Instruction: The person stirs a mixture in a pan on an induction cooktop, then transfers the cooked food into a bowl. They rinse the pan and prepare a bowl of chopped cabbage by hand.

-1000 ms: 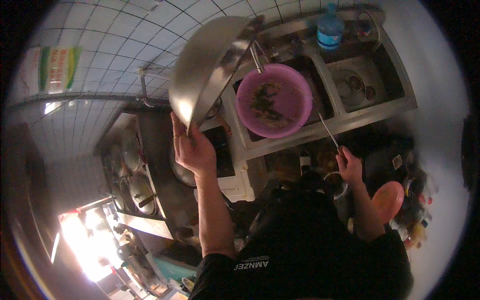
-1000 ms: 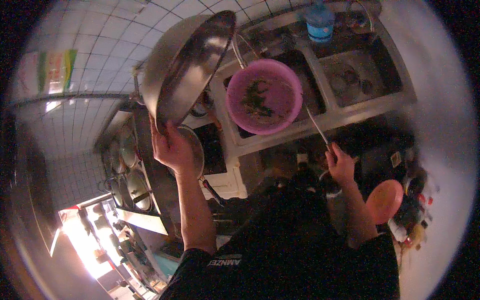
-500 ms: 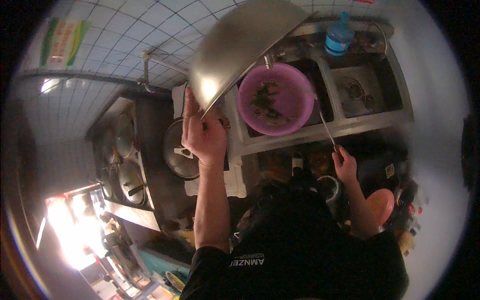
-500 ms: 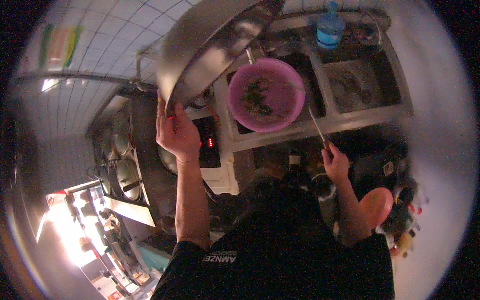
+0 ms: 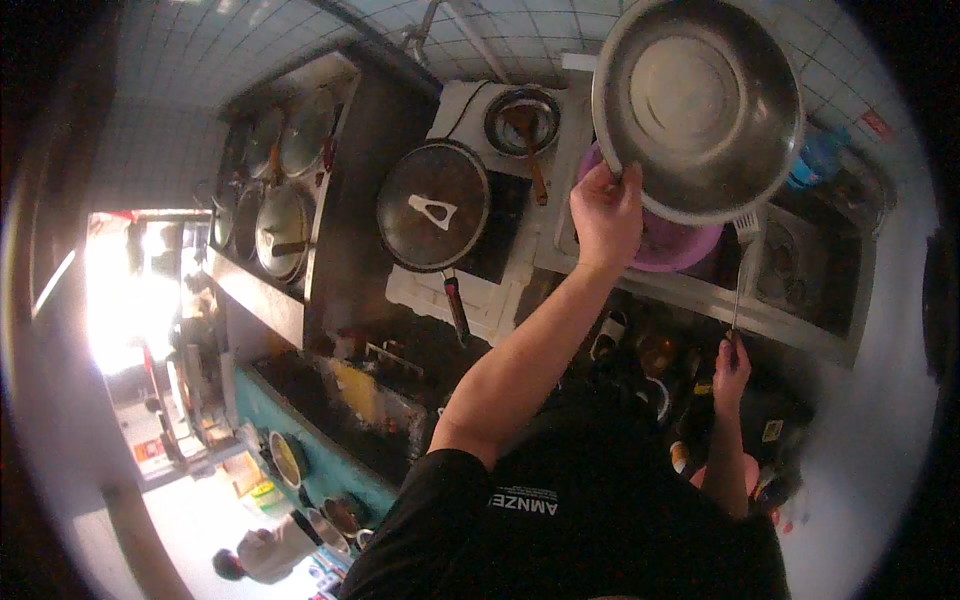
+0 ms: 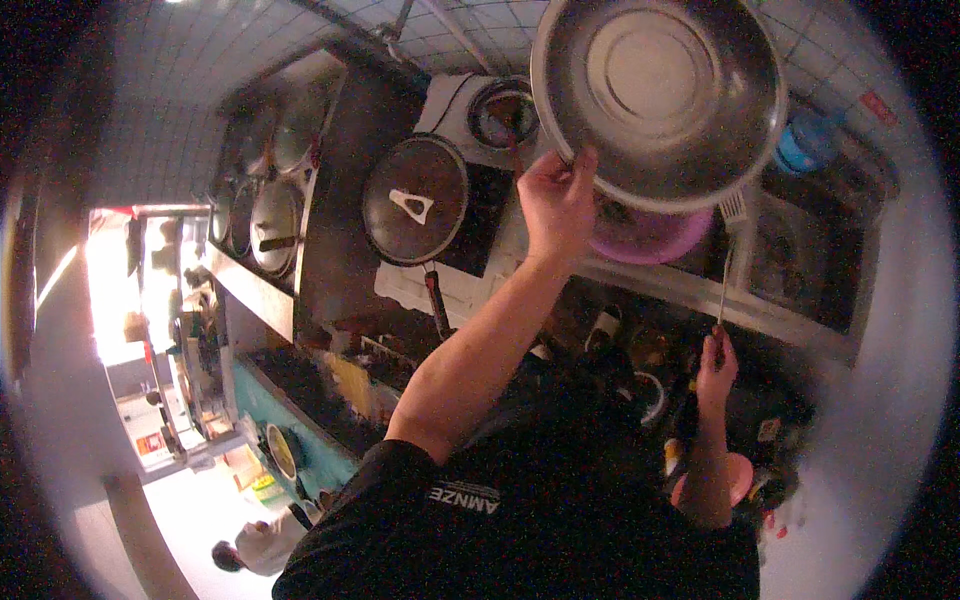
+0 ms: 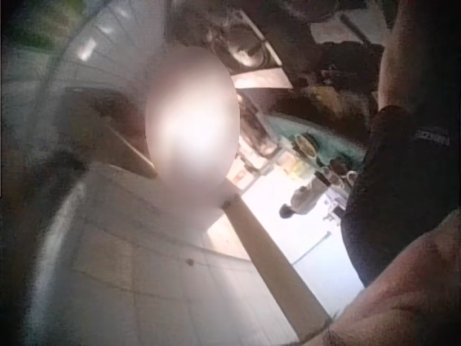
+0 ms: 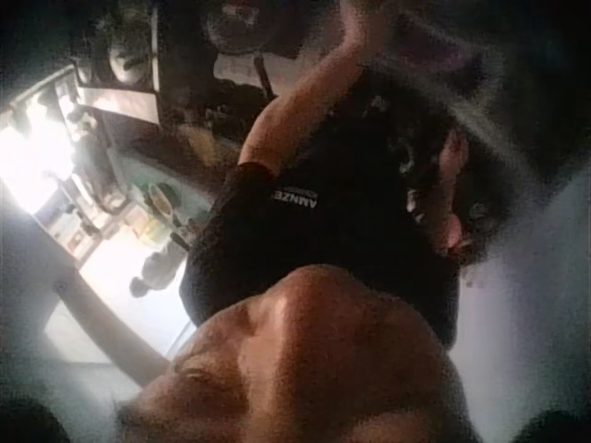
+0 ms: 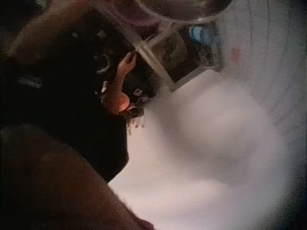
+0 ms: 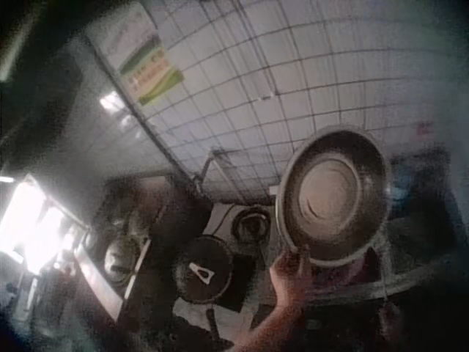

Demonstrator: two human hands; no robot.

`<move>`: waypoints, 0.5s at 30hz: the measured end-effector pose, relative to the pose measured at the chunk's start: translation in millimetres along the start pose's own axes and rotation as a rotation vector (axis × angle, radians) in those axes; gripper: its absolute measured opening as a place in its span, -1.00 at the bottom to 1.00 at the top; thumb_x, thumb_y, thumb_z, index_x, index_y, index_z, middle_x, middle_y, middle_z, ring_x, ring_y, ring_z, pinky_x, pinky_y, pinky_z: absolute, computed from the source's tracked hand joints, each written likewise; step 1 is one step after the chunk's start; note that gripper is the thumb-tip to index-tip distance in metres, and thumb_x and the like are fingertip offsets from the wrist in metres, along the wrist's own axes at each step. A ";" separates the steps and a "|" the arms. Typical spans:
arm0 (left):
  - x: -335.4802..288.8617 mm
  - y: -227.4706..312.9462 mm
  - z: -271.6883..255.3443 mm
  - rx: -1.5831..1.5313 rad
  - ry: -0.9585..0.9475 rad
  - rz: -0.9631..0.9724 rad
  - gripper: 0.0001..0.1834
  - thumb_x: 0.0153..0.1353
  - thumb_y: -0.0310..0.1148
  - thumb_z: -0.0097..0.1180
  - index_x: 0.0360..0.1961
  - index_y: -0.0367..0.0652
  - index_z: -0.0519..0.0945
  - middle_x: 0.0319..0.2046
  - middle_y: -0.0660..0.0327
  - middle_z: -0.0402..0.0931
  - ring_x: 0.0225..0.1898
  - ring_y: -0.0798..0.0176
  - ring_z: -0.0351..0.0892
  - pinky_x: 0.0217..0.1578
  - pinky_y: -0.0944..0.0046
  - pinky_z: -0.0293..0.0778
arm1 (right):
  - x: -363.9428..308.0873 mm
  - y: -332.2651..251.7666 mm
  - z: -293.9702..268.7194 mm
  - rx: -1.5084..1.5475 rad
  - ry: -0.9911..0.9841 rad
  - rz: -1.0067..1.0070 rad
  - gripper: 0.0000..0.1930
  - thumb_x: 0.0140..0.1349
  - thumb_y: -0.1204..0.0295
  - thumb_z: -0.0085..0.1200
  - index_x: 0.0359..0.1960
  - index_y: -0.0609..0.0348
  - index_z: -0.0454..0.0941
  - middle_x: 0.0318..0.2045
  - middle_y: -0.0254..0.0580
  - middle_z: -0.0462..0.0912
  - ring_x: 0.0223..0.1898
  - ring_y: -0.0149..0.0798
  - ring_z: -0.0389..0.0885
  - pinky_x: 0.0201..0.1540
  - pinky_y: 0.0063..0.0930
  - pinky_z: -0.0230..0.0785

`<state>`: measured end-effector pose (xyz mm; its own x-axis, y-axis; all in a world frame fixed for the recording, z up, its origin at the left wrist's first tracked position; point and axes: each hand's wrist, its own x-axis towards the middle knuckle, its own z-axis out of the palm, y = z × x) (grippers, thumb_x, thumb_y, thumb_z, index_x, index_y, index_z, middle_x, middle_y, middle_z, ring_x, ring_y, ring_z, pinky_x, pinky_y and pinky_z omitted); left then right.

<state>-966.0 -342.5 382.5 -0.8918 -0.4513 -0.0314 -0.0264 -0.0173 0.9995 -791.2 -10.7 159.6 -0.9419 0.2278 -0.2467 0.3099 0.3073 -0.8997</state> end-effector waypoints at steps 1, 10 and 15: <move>-3.1 -3.9 -5.2 0.000 0.005 -0.116 -0.79 0.33 -0.37 0.25 -0.40 -0.28 0.58 -0.44 0.38 0.54 -0.43 0.54 0.37 -0.42 0.44 0.33 | 3.2 1.3 -0.8 0.041 0.006 0.067 -0.61 0.45 0.32 0.08 0.21 0.27 0.53 0.05 -0.16 0.66 0.03 -0.31 0.60 0.13 -0.44 0.39; -48.9 -14.2 -118.5 -0.437 0.146 -0.469 -0.84 0.35 -0.39 0.21 -0.24 -0.30 0.62 -0.30 0.22 0.63 -0.28 0.32 0.61 -0.26 0.24 0.56 | 23.3 -52.9 2.7 0.083 -0.100 0.092 -0.59 0.50 0.19 0.00 0.17 0.24 0.54 -0.47 -0.50 0.40 -0.52 -0.59 0.21 -0.49 -0.55 0.09; -79.3 -17.3 -191.1 -0.505 0.218 -0.464 -0.82 0.37 -0.42 0.18 -0.16 -0.35 0.63 -0.23 0.18 0.67 -0.23 0.29 0.65 -0.14 0.23 0.62 | 32.9 -62.6 12.3 0.029 -0.203 0.164 -0.57 0.51 0.15 -0.04 0.19 0.22 0.50 -0.56 -0.56 0.21 -0.59 -0.62 0.06 -0.56 -0.55 -0.07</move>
<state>-808.5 -476.9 367.0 -0.7275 -0.4644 -0.5050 -0.1216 -0.6372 0.7610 -843.2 -33.8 203.3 -0.8868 0.0810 -0.4549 0.4597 0.2545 -0.8508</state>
